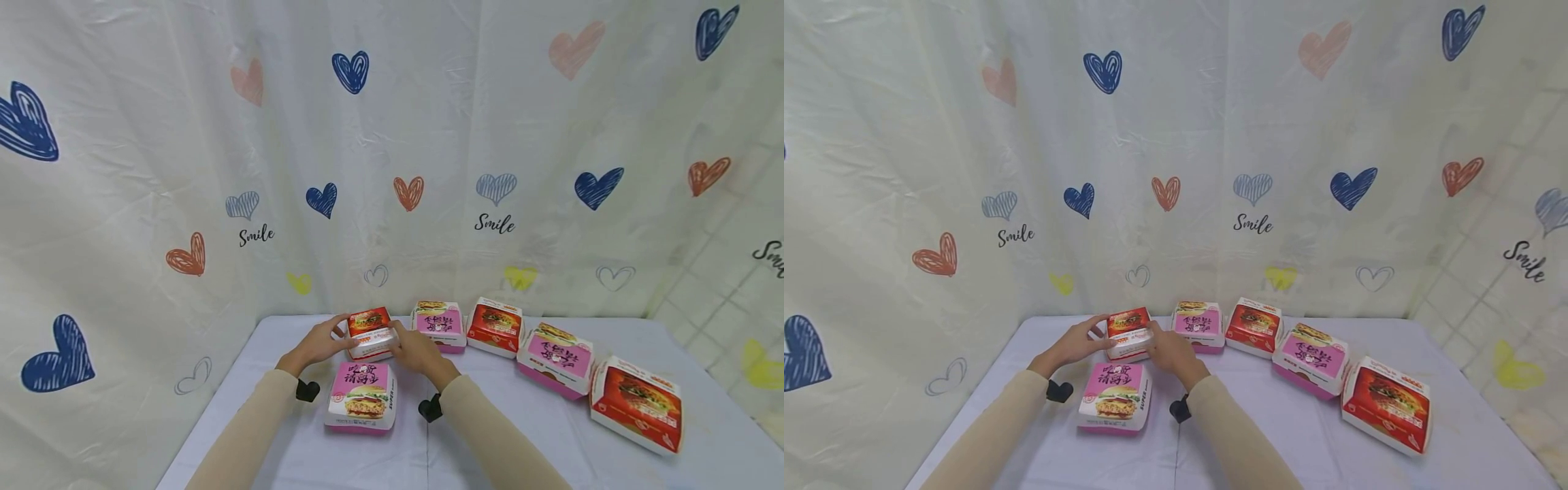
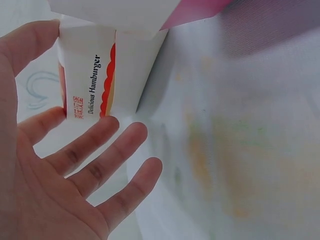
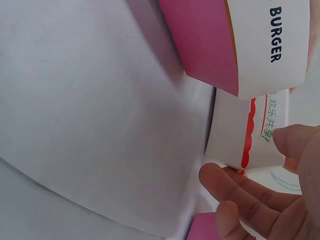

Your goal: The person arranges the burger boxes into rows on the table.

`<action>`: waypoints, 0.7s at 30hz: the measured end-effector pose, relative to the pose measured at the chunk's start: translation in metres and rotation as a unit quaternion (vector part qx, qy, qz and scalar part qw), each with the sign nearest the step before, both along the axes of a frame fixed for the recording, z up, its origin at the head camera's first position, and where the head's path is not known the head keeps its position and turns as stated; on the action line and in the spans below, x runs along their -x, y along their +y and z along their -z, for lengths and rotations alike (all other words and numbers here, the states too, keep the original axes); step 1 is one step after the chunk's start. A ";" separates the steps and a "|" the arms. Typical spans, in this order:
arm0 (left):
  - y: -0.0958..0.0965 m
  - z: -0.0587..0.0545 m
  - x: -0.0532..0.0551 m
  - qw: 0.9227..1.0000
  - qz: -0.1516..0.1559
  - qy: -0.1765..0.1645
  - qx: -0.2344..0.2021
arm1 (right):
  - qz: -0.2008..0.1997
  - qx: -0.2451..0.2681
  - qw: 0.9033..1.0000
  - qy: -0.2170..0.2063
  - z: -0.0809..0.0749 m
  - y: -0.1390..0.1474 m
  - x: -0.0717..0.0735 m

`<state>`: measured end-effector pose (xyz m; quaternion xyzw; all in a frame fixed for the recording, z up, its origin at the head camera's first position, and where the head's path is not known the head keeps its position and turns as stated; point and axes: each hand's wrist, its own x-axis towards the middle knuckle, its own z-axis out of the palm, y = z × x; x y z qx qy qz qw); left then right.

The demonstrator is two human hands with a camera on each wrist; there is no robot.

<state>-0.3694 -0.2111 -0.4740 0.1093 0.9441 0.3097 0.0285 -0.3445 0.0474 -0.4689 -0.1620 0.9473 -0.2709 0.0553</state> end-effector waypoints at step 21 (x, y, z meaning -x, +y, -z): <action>0.004 -0.002 -0.003 1.000 -0.006 -0.007 -0.015 | -0.002 0.003 1.000 0.026 0.005 0.003 0.000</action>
